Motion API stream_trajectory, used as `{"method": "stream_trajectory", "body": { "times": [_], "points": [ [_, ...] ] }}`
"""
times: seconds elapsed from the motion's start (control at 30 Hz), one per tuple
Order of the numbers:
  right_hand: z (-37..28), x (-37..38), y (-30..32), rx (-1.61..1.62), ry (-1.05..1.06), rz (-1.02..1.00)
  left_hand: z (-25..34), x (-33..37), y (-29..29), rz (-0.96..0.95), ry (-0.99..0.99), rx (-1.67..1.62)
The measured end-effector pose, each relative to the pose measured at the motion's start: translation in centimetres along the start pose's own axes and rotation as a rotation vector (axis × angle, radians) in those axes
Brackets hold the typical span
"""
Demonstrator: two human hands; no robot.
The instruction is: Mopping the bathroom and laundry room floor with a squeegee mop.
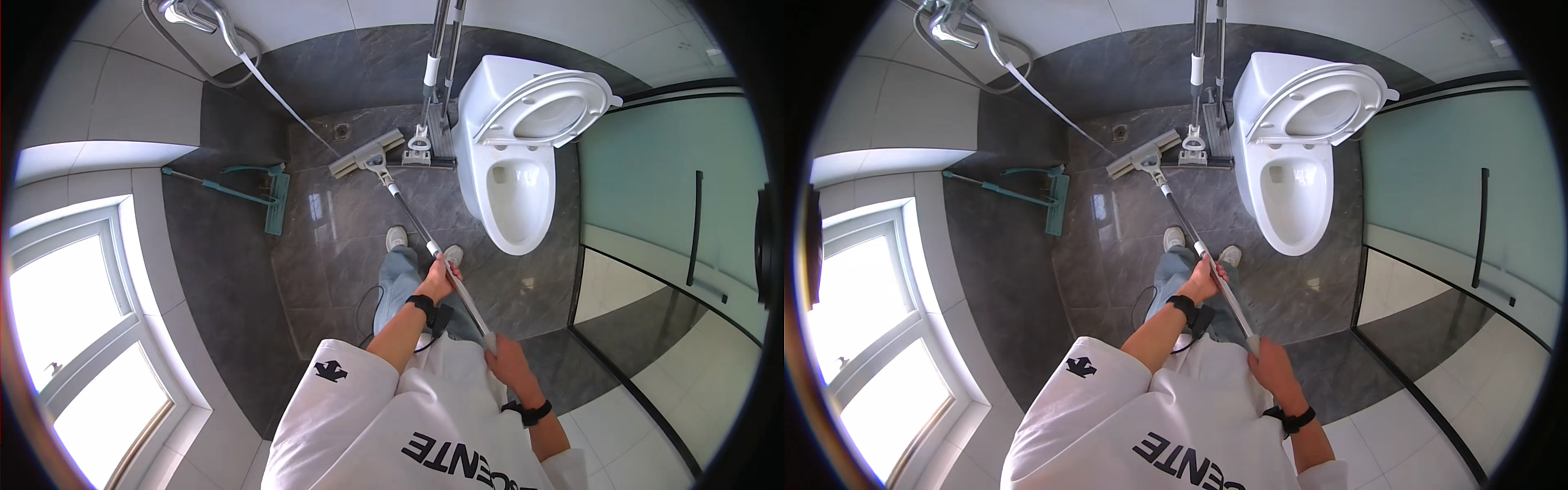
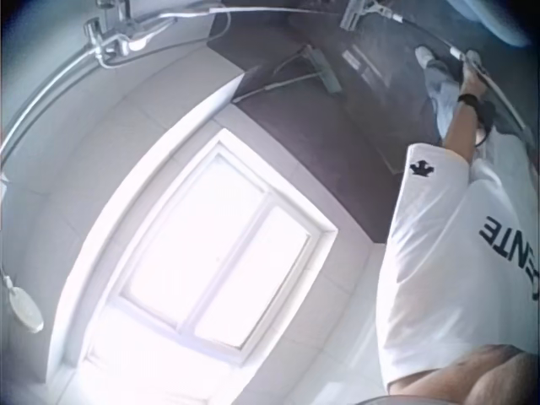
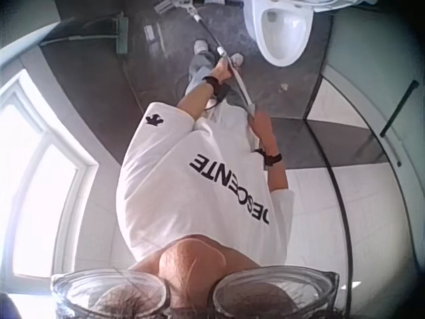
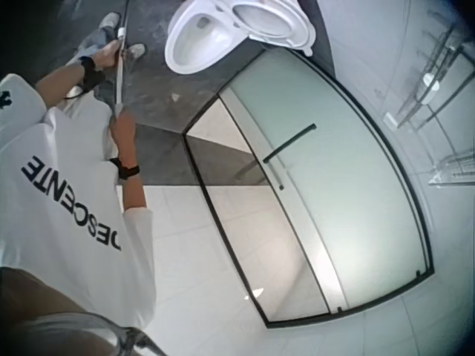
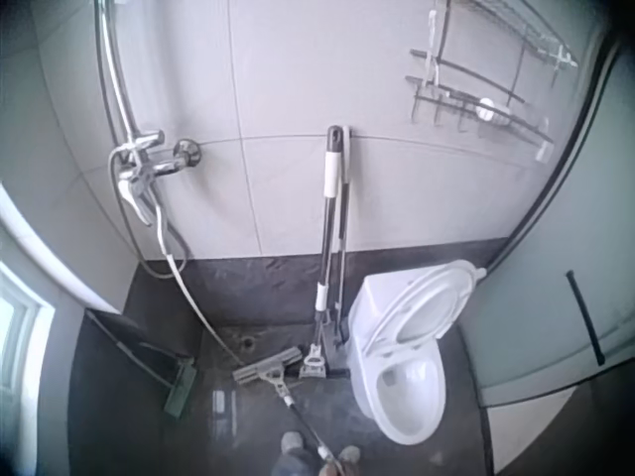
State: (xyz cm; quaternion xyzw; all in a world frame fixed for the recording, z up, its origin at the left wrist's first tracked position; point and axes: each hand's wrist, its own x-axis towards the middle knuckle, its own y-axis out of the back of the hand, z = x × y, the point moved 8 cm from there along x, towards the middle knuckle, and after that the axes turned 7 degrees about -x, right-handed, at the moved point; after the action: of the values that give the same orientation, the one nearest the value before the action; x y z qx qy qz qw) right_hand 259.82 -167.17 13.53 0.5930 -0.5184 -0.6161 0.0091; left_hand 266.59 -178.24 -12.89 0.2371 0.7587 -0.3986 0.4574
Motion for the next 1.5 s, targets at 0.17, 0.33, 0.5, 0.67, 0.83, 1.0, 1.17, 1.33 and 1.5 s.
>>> {"method": "stream_trajectory", "body": {
  "times": [0.17,0.33,0.5,0.67,0.83,1.0,1.17,1.33,1.5],
  "points": [
    [1.0,-1.0,-1.5,0.026,0.072,0.009,-0.2,-1.3,1.7,0.055,-0.082,0.071],
    [1.3,-0.5,-0.4,0.012,0.101,0.027,0.6,-2.1,1.8,0.007,-0.157,0.017],
    [1.4,-0.5,-1.4,0.0,0.173,0.035,1.1,-3.1,3.1,0.033,-0.165,-0.017],
    [1.4,-1.1,-1.8,0.015,0.192,-0.002,1.1,-3.9,4.5,0.068,-0.218,0.039],
    [1.4,-1.3,-2.0,-0.005,0.233,-0.024,0.7,-3.3,6.5,0.059,-0.202,-0.031],
    [1.2,-1.0,-1.7,0.021,0.253,-0.041,0.6,-3.4,6.4,0.087,-0.195,-0.05],
    [1.9,-0.8,-1.8,-0.026,0.268,-0.025,0.4,-3.7,5.5,0.121,-0.199,-0.037],
    [2.6,-1.9,-1.3,-0.042,0.246,-0.031,-0.7,-2.8,6.1,0.106,-0.179,0.021],
    [2.9,-1.9,-1.6,0.031,0.204,-0.055,-0.6,-1.6,5.9,0.104,-0.177,0.113]
  ]
}}
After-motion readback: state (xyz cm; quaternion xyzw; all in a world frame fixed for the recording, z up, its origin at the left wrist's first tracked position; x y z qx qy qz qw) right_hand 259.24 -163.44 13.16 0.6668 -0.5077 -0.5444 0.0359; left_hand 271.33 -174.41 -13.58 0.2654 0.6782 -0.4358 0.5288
